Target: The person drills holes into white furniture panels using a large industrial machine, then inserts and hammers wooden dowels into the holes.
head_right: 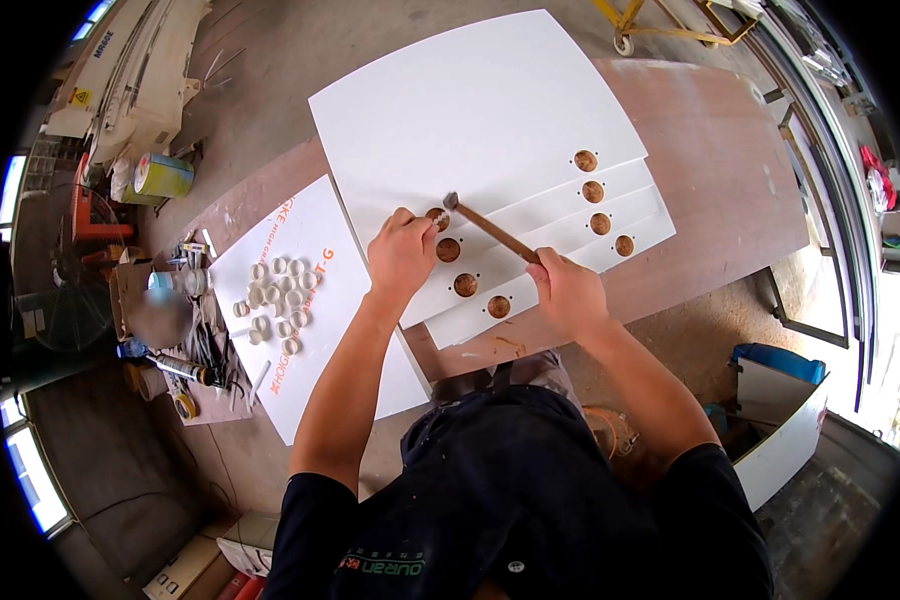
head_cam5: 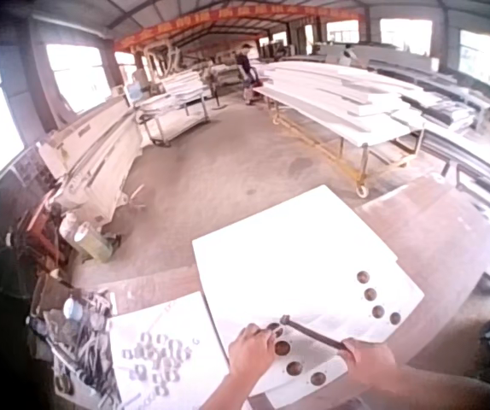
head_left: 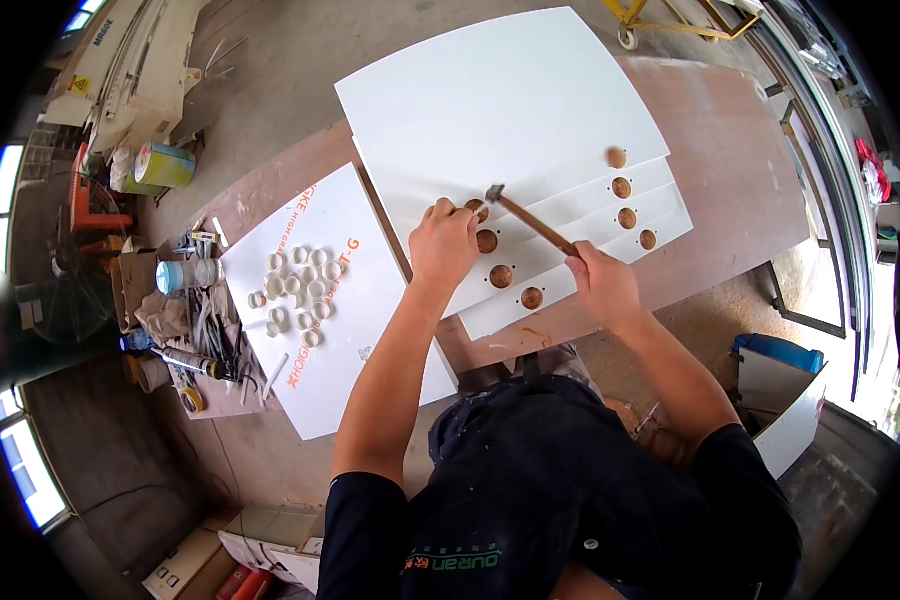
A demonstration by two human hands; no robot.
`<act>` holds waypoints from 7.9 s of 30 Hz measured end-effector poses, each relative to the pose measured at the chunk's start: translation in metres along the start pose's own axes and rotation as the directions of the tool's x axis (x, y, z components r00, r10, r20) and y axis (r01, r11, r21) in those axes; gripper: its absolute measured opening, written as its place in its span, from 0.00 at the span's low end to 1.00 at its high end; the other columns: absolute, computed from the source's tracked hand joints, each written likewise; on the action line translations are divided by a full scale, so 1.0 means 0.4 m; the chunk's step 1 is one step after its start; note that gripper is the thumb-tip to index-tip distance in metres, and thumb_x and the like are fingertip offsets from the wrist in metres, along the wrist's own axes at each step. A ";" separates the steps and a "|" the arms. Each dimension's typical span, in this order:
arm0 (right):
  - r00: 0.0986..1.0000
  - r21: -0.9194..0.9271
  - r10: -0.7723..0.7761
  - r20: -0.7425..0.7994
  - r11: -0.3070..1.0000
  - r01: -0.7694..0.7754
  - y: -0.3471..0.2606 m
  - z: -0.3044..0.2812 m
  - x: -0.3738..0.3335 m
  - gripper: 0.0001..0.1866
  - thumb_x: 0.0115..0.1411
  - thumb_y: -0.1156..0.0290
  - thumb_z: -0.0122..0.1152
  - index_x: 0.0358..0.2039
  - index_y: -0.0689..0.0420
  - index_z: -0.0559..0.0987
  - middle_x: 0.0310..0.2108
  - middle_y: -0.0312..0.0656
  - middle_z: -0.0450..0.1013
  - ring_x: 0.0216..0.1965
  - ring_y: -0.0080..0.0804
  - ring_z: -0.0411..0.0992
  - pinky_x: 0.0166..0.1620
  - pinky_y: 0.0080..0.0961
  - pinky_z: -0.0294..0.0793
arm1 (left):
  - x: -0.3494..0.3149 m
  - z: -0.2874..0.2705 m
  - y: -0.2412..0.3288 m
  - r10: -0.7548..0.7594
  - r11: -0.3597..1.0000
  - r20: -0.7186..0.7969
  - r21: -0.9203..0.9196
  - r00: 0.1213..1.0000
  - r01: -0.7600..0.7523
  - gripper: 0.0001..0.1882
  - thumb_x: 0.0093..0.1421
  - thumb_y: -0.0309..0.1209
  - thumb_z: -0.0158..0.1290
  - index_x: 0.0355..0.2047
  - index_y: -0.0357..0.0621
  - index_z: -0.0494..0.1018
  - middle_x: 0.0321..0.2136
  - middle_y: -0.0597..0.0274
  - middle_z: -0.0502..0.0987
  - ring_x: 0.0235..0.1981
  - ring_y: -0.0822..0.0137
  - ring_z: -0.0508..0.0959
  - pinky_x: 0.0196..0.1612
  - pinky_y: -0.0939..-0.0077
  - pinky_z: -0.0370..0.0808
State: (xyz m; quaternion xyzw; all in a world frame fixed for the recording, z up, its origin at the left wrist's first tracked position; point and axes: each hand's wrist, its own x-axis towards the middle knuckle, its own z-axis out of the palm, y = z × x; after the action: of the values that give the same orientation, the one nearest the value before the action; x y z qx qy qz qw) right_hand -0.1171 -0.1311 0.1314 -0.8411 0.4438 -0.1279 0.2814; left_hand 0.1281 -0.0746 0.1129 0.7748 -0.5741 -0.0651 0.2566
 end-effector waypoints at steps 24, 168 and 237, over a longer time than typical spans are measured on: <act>0.987 -0.162 0.073 0.146 0.986 -0.049 -0.001 -0.019 0.022 0.11 0.65 0.60 0.49 0.40 0.53 0.72 0.26 0.48 0.75 0.28 0.53 0.73 0.30 0.44 0.72 | -0.057 -0.039 -0.060 -0.061 0.998 -0.049 0.003 0.997 0.061 0.05 0.54 0.30 0.56 0.24 0.44 0.76 0.26 0.61 0.72 0.32 0.59 0.75 0.30 0.65 0.74; 0.992 0.206 0.023 0.122 0.977 -0.048 -0.070 0.025 -0.097 0.17 0.64 0.72 0.50 0.54 0.59 0.71 0.27 0.50 0.73 0.25 0.43 0.74 0.29 0.30 0.71 | -0.260 0.007 -0.010 -0.132 0.977 -0.056 -0.174 0.990 0.120 0.04 0.55 0.27 0.56 0.29 0.39 0.77 0.27 0.56 0.73 0.28 0.54 0.76 0.30 0.64 0.74; 0.992 -0.009 -0.062 0.108 0.998 0.064 0.018 0.098 -0.214 0.18 0.62 0.69 0.52 0.53 0.52 0.74 0.33 0.50 0.76 0.28 0.48 0.75 0.30 0.35 0.74 | -0.255 0.059 0.020 -0.077 0.997 -0.015 -0.031 0.997 0.077 0.04 0.52 0.28 0.57 0.26 0.42 0.78 0.26 0.60 0.72 0.33 0.58 0.76 0.32 0.65 0.74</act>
State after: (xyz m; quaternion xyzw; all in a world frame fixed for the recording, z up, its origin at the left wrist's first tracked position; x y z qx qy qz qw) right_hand -0.1529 -0.0503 0.0983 -0.8621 0.4020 -0.0884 0.2955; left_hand 0.0781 0.0101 0.0766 0.7929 -0.5407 -0.0773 0.2701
